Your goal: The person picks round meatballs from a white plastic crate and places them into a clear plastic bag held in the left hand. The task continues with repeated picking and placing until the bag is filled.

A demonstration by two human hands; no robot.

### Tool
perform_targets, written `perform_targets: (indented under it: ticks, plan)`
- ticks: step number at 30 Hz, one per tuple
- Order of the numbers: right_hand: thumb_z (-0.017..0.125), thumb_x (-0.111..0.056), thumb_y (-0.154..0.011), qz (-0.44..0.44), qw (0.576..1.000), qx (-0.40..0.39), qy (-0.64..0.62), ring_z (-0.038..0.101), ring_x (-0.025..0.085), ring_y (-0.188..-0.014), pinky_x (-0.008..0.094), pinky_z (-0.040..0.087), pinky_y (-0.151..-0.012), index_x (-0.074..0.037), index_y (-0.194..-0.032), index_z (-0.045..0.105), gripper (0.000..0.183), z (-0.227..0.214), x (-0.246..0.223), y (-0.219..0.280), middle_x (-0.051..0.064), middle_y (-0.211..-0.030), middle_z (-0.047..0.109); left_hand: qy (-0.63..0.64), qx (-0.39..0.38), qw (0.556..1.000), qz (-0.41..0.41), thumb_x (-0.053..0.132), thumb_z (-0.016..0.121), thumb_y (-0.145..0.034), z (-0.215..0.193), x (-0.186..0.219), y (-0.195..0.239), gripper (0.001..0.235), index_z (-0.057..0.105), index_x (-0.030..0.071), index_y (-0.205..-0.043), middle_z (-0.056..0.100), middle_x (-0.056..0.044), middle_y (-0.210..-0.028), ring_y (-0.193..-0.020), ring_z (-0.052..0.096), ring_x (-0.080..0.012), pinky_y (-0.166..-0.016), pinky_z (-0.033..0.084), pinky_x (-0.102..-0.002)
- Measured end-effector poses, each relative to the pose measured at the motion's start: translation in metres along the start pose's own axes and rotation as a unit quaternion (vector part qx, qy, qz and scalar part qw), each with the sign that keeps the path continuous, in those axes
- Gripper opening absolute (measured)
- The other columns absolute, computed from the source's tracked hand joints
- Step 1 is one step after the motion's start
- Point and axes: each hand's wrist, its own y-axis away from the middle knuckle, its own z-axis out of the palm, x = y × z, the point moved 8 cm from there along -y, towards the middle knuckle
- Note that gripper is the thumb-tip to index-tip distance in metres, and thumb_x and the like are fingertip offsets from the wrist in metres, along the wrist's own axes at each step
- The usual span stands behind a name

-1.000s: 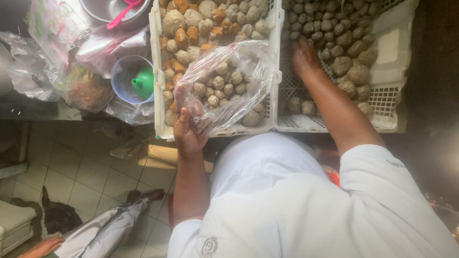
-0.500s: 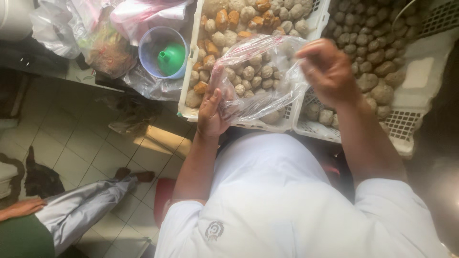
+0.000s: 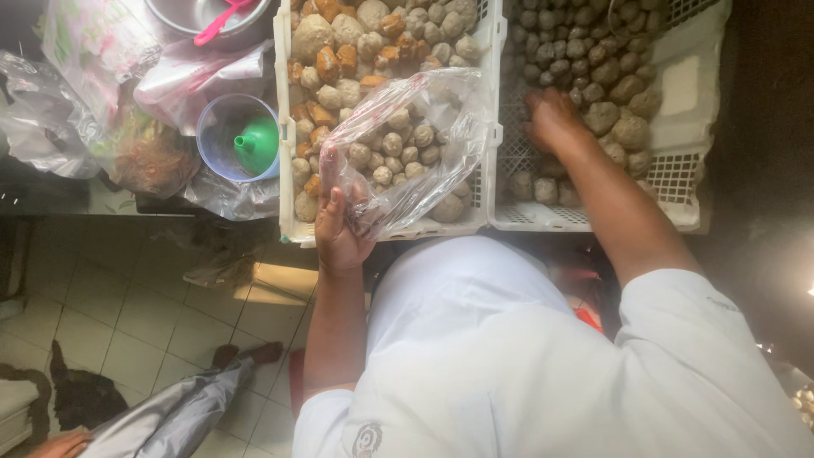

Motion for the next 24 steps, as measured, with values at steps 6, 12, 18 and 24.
perform_targets:
  ticks: [6,12,18,24]
  plan:
    - [0.06,0.002,-0.101,0.032,0.999,0.038,0.017,0.062,0.05,-0.107,0.056,0.052,-0.09,0.0,-0.111,0.068,0.014,0.041,0.048,0.0,0.031,-0.114,0.067,-0.003,0.045,0.999,-0.003,0.023,0.057,-0.1,-0.002,-0.001,-0.002,0.071,0.029,0.014,-0.164,0.06,0.004,-0.123,-0.072,0.043,-0.0076,-0.06,0.04,-0.026]
    - [0.061,-0.018,-0.111,0.138,0.845,0.067,-0.512,0.063,0.015,-0.076,0.03,0.053,-0.065,-0.007,-0.114,0.061,0.011,-0.064,-0.003,0.001,0.009,-0.1,0.068,-0.005,-0.03,0.999,0.013,0.024,0.058,-0.108,0.005,0.004,0.0,0.065,0.032,0.013,-0.166,0.051,-0.002,-0.099,-0.07,0.037,-0.0088,-0.062,0.038,-0.024]
    - [0.051,-0.033,-0.117,-0.107,0.845,0.011,-0.524,0.055,0.011,-0.067,0.027,0.047,-0.054,-0.003,-0.117,0.06,0.032,-0.186,-0.189,0.028,0.009,-0.1,0.067,0.062,-0.024,0.998,-0.023,0.019,0.055,-0.108,0.003,0.001,0.0,0.064,0.029,0.013,-0.166,0.055,0.002,-0.102,-0.065,0.037,-0.0072,-0.06,0.036,-0.024]
    - [0.058,-0.024,-0.118,-0.066,0.949,0.094,-0.292,0.073,0.02,-0.091,0.032,0.059,-0.071,-0.002,-0.124,0.066,0.024,-0.179,-0.155,0.011,0.015,-0.112,0.073,0.094,-0.104,0.99,-0.007,0.019,0.057,-0.117,0.027,0.011,0.002,0.059,0.032,0.017,-0.171,0.057,-0.001,-0.097,-0.063,0.041,-0.0058,-0.062,0.038,-0.022]
